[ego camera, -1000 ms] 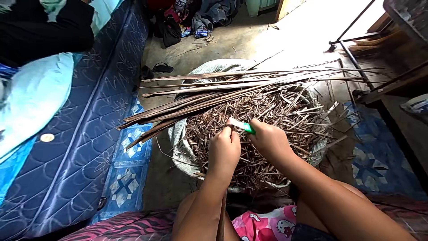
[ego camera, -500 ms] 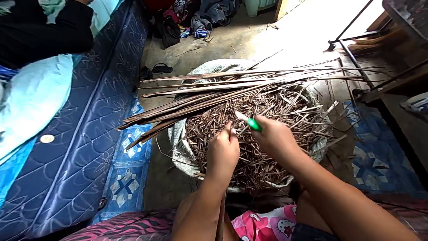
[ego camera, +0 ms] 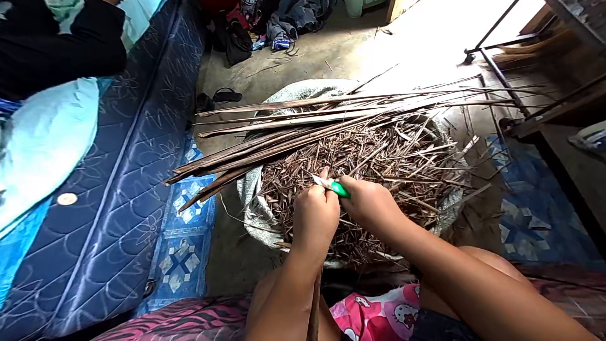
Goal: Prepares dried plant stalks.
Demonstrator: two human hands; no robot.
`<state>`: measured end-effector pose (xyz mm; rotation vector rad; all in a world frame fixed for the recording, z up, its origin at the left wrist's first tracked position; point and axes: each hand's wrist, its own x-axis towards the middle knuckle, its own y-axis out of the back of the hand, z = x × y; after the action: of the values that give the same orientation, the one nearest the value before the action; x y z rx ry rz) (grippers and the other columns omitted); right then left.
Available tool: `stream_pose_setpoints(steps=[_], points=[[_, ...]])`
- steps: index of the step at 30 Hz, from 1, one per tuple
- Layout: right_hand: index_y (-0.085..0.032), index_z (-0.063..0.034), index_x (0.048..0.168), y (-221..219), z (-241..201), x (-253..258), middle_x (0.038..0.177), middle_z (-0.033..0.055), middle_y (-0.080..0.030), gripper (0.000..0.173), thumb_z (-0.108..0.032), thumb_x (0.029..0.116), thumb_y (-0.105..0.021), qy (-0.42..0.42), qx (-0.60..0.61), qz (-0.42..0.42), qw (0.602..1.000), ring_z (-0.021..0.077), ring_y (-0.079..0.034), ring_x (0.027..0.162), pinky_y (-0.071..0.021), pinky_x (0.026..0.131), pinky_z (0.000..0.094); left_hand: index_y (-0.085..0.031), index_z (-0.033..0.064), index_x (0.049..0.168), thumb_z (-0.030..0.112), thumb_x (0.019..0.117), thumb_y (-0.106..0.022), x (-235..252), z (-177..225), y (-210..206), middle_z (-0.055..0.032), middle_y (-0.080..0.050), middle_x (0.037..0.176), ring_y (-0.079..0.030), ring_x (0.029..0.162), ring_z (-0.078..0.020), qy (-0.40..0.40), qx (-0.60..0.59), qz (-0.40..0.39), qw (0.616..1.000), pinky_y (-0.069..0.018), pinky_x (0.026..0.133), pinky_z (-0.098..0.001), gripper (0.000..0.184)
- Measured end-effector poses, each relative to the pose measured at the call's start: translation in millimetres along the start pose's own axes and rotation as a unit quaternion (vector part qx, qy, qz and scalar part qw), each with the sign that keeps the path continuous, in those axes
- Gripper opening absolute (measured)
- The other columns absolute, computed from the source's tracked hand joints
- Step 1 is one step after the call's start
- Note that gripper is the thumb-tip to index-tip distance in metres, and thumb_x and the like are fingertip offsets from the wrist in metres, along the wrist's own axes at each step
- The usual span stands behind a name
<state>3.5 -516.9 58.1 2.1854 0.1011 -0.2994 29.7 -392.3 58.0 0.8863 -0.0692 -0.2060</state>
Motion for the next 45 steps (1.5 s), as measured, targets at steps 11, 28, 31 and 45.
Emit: stream_pose_setpoints(steps=[11,28,31,45], points=[[-0.068,0.0003,0.096,-12,7,1,0.080,0.0195,-0.070,0.015,-0.013,0.0968,-0.062,0.031,-0.030,0.139,0.989,0.0400,-0.072,0.078,-0.0543,0.063,0.0551,-0.074,0.0000,0.102,0.012,0.1023,-0.051,1,-2,2,-0.0099,-0.071,0.080,-0.070,0.075,-0.0169,-0.012,-0.012,-0.002,1.000,-0.0554,0.074,-0.0367,0.026],[-0.066,-0.0027,0.112,6,-6,-6,0.096,0.0188,-0.070,0.024,-0.020,0.1038,-0.052,-0.011,0.038,-0.056,0.998,0.0370,-0.070,0.096,-0.0526,0.080,0.0562,-0.069,0.0006,0.130,0.010,0.1010,-0.052,-1,5,11,-0.0153,-0.075,0.105,-0.072,0.099,-0.0235,0.032,-0.001,-0.050,0.998,-0.0537,0.091,-0.0422,0.035],[-0.067,-0.0017,0.110,1,2,0,0.093,0.0200,-0.071,0.022,-0.018,0.1034,-0.054,-0.012,-0.009,-0.008,1.000,0.0400,-0.071,0.094,-0.0535,0.077,0.0573,-0.072,-0.0008,0.103,0.012,0.1029,-0.050,-4,-1,8,-0.0091,-0.070,0.084,-0.066,0.077,-0.0168,0.012,0.003,-0.042,0.999,-0.0523,0.074,-0.0356,0.026],[-0.065,-0.0037,0.115,5,-7,-2,0.100,0.0192,-0.071,0.024,-0.021,0.1063,-0.050,-0.054,-0.017,-0.072,0.996,0.0382,-0.070,0.101,-0.0525,0.082,0.0564,-0.066,0.0000,0.134,0.010,0.1029,-0.048,-4,-1,4,-0.0171,-0.075,0.103,-0.072,0.096,-0.0282,0.004,0.047,-0.035,0.998,-0.0550,0.089,-0.0450,0.037]])
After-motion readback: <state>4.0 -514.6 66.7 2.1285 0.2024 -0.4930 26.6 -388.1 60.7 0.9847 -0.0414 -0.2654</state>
